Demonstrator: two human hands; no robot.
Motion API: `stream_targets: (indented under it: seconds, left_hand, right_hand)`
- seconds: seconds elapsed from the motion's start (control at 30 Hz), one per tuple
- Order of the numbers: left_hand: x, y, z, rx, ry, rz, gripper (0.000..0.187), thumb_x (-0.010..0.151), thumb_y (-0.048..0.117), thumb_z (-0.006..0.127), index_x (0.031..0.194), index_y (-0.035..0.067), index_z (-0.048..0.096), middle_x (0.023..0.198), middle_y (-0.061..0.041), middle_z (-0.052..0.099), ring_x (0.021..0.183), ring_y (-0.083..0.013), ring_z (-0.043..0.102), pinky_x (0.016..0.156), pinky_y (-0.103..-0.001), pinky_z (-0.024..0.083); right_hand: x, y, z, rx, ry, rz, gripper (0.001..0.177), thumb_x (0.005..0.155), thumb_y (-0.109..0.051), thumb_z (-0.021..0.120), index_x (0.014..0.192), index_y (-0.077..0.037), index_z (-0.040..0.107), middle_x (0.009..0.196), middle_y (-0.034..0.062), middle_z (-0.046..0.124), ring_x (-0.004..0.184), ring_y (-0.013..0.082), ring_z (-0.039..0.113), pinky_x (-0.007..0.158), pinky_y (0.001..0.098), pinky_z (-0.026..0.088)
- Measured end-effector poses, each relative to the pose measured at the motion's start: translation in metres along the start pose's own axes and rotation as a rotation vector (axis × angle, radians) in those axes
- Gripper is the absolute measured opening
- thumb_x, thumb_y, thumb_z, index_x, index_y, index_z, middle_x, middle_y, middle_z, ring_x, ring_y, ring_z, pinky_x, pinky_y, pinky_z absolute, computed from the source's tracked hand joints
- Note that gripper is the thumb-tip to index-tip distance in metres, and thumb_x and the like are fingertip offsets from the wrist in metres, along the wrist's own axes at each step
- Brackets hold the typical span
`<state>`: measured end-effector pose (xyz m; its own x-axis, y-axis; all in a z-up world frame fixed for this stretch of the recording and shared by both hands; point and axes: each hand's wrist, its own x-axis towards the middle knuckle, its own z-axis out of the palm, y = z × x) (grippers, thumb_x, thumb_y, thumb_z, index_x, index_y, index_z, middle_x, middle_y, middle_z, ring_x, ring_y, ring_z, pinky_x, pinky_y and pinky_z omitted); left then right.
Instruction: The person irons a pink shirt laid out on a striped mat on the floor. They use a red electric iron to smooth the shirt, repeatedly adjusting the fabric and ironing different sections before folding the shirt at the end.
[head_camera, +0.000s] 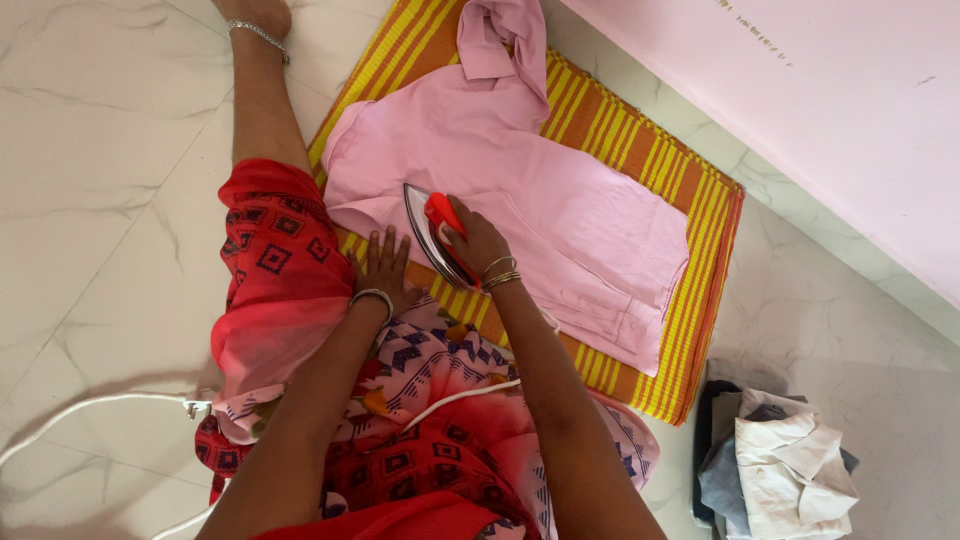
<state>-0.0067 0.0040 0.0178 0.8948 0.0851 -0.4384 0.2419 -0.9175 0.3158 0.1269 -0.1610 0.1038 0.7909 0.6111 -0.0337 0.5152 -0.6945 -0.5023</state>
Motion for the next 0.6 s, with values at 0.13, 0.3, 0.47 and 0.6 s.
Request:
stream_targets:
  seconds: [0.13,0.3,0.47,0.6]
  left_hand:
    - [0.005,0.002,-0.001,0.046,-0.043,-0.015,0.113,0.086,0.075,0.053,0.164,0.027,-0.012,0.170,-0.005,-0.027,0.156,-0.0337,-0.024,0.116,-0.071,-0.006]
    - [0.000,0.003,0.000,0.033,0.009,-0.014,0.114,0.085,0.074,0.055,0.165,0.027,-0.010,0.171,-0.005,-0.026,0.156,-0.0331,-0.023,0.117,-0.072,-0.007]
    - [0.000,0.004,-0.001,0.031,-0.003,-0.022,0.114,0.085,0.075,0.055,0.165,0.028,-0.010,0.171,-0.005,-0.026,0.156,-0.0325,-0.025,0.117,-0.071,-0.008]
    - [0.000,0.003,0.000,0.016,-0.005,-0.019,0.114,0.085,0.076,0.055,0.165,0.028,-0.011,0.171,-0.004,-0.026,0.156,-0.0325,-0.024,0.118,-0.071,-0.009]
  right_hand:
    - [-0.006,0.003,0.001,-0.011,-0.010,0.058,0.062,0.098,-0.040,0.059,0.155,-0.022,0.042,0.107,0.0214,0.070,0.099,0.0413,0.068,0.084,0.0501,0.054]
    - [-0.027,0.019,-0.009,-0.031,-0.006,0.082,0.062,0.099,-0.039,0.059,0.156,-0.022,0.040,0.106,0.0217,0.070,0.098,0.0413,0.069,0.084,0.0507,0.055]
    - [-0.041,0.031,-0.018,-0.062,0.065,0.128,0.063,0.098,-0.038,0.058,0.156,-0.025,0.040,0.107,0.0215,0.070,0.097,0.0421,0.069,0.081,0.0525,0.055]
    - [-0.035,0.042,-0.018,-0.097,0.148,0.204,0.061,0.099,-0.039,0.057,0.156,-0.025,0.040,0.107,0.0223,0.069,0.096,0.0432,0.068,0.080,0.0539,0.054]
